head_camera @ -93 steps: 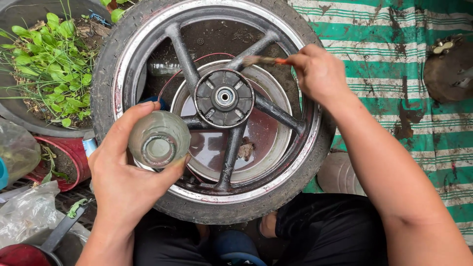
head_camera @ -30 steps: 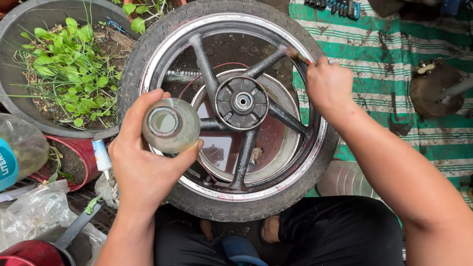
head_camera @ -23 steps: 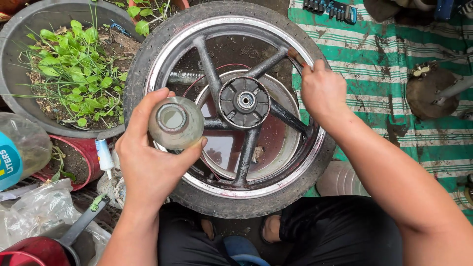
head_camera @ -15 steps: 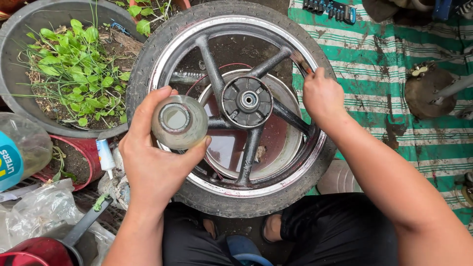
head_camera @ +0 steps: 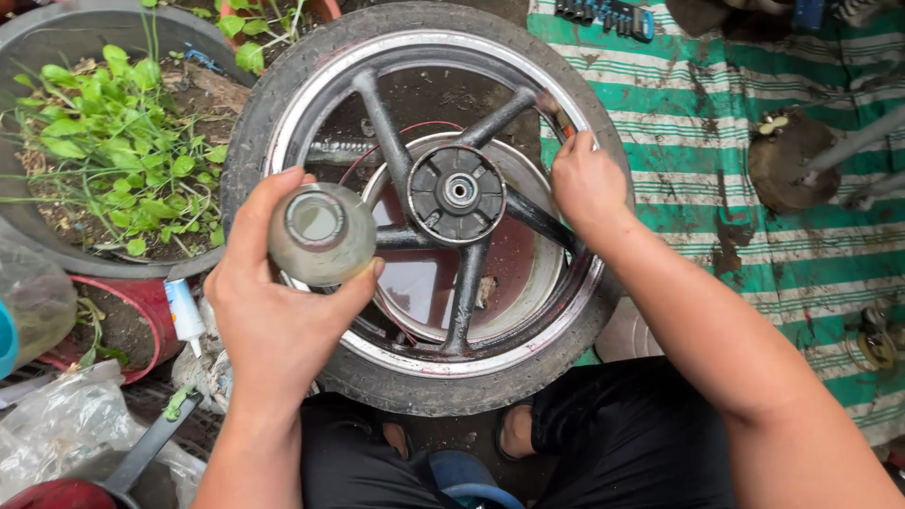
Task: The person is applying a cleaning solution to a motorcycle rim using a glass bottle and a paintbrush to scrub the surface.
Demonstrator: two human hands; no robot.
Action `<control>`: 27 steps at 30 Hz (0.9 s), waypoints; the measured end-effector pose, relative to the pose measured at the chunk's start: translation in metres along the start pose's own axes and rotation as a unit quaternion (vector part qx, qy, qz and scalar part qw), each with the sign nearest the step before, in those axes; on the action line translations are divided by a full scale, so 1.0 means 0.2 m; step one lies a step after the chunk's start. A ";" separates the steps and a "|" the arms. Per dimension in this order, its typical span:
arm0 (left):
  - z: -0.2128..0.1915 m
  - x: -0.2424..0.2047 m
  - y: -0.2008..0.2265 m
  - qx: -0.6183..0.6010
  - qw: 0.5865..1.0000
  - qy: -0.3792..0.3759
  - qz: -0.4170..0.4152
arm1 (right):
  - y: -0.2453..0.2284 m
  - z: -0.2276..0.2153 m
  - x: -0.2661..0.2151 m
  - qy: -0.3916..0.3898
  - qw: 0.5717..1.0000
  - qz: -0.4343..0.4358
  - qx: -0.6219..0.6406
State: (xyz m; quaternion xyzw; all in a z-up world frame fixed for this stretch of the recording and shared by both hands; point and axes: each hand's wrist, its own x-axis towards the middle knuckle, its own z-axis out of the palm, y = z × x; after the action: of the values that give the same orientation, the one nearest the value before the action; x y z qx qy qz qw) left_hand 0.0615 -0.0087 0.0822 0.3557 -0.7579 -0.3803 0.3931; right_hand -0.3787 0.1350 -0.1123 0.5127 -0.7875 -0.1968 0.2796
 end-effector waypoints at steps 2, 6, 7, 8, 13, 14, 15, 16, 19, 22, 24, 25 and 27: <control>-0.01 0.00 -0.01 0.029 0.999 0.008 0.014 | -0.04 0.04 -0.07 -0.016 1.000 0.014 -0.002; -0.02 -0.01 -0.01 0.035 0.999 0.004 0.021 | -0.09 0.01 -0.16 -0.124 0.990 0.038 0.061; -0.02 -0.01 -0.01 0.033 0.999 0.002 0.018 | -0.10 0.02 -0.19 -0.113 0.993 0.034 0.030; -0.03 -0.02 -0.01 0.031 0.999 0.001 0.014 | -0.11 0.02 -0.21 -0.104 0.994 0.029 -0.002; -0.04 -0.01 -0.01 0.016 1.000 0.007 0.023 | 0.19 -0.77 -0.04 -0.268 0.962 0.026 0.030; -0.04 -0.01 0.00 0.010 0.999 0.008 0.030 | 0.28 -0.90 0.01 -0.259 0.966 0.010 0.007; -0.04 -0.01 -0.01 0.010 1.000 0.007 0.025 | 0.34 -0.86 0.06 -0.262 0.965 0.006 0.007; -0.04 -0.01 -0.01 0.017 0.999 0.011 0.031 | 0.40 -0.82 0.11 -0.186 0.982 -0.029 0.018; -0.02 0.01 -0.02 0.031 0.999 0.019 0.038 | 0.41 -0.65 0.25 -0.092 0.992 -0.080 0.013; -0.01 0.02 -0.02 0.040 0.998 0.028 0.044 | 0.25 -0.53 0.27 -0.065 0.992 -0.103 -0.001; 0.00 0.03 -0.02 0.041 0.998 0.032 0.046 | 0.17 -0.44 0.21 -0.057 0.992 -0.113 0.000; 0.00 0.04 -0.01 0.038 0.998 0.032 0.042 | 0.14 -0.38 0.16 -0.097 0.990 -0.104 0.006; 0.00 0.04 -0.01 0.036 0.998 0.031 0.036 | 0.13 -0.32 0.04 -0.138 0.986 -0.095 0.011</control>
State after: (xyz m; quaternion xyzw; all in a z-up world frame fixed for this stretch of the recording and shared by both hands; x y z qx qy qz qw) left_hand 0.0589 -0.0157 0.0828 0.3533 -0.7712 -0.3270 0.4166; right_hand -0.3583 0.1360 -0.0457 0.5562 -0.7685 -0.2824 0.1423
